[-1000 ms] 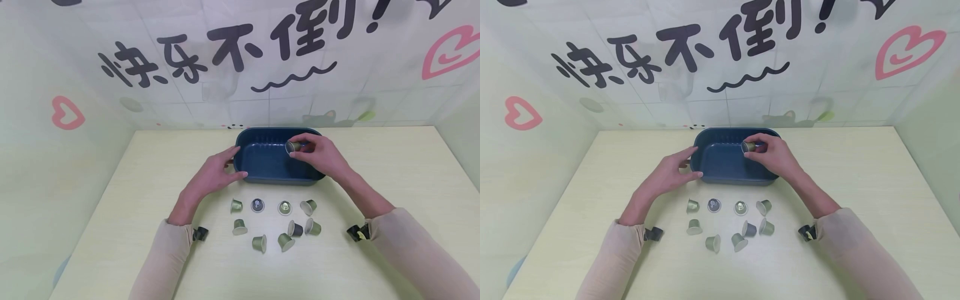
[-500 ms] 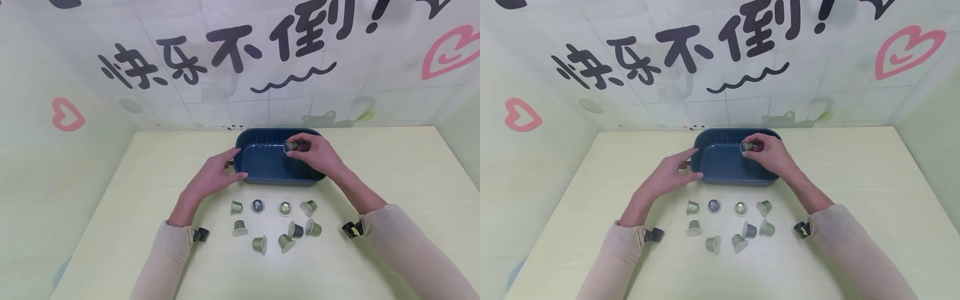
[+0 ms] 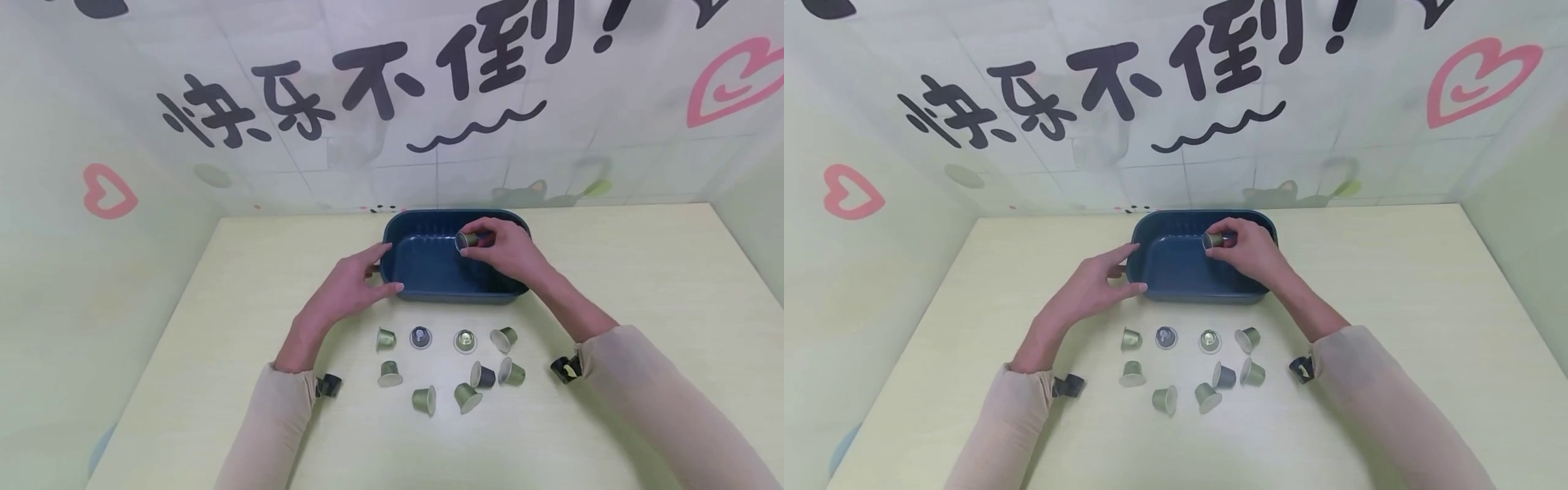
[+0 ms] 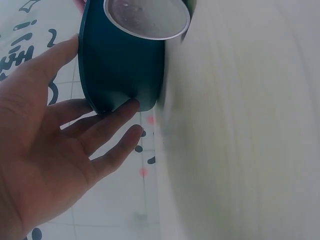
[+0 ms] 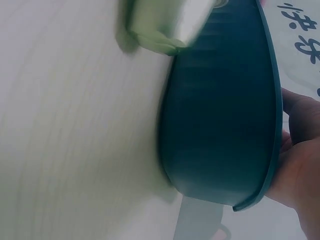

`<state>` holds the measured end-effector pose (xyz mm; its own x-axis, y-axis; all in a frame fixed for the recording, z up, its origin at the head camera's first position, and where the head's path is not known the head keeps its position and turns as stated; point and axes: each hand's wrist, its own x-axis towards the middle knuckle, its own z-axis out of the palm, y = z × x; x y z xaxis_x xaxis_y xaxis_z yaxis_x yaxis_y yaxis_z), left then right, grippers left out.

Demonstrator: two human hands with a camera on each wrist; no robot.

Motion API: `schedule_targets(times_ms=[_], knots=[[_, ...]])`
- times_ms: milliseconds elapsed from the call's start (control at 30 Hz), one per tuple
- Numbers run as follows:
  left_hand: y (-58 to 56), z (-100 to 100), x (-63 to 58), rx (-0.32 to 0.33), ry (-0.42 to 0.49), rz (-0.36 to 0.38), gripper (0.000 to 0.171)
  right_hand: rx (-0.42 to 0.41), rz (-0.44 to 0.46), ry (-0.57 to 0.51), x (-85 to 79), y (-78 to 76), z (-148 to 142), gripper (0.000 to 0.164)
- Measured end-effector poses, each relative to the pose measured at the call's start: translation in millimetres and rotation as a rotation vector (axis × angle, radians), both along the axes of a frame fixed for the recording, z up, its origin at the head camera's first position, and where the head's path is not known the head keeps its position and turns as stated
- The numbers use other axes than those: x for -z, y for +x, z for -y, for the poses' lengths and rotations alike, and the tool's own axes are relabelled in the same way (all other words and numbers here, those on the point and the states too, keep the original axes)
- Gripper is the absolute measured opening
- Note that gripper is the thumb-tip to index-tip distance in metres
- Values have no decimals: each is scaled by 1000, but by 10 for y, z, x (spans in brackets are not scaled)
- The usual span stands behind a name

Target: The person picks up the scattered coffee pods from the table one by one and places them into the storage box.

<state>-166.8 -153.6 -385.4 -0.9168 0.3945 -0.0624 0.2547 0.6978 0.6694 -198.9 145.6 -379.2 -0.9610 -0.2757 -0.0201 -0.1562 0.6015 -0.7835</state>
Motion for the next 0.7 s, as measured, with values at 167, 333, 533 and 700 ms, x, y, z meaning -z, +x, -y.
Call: schedule_targets(times_ms=[167,333,533,700], knots=[[-4,-7,-1,-5,5,22,84,-5,23,20,34,-31,39,33],[-8,-12,4,1,15,19,83,-16,36,31,60,-46,59,32],[-22,-24,1,19,10,10,83,-15,30,55,71,-76,73,30],[-19,-26,-3,15,2,10,84,-7,36,77,84,-105,117,30]])
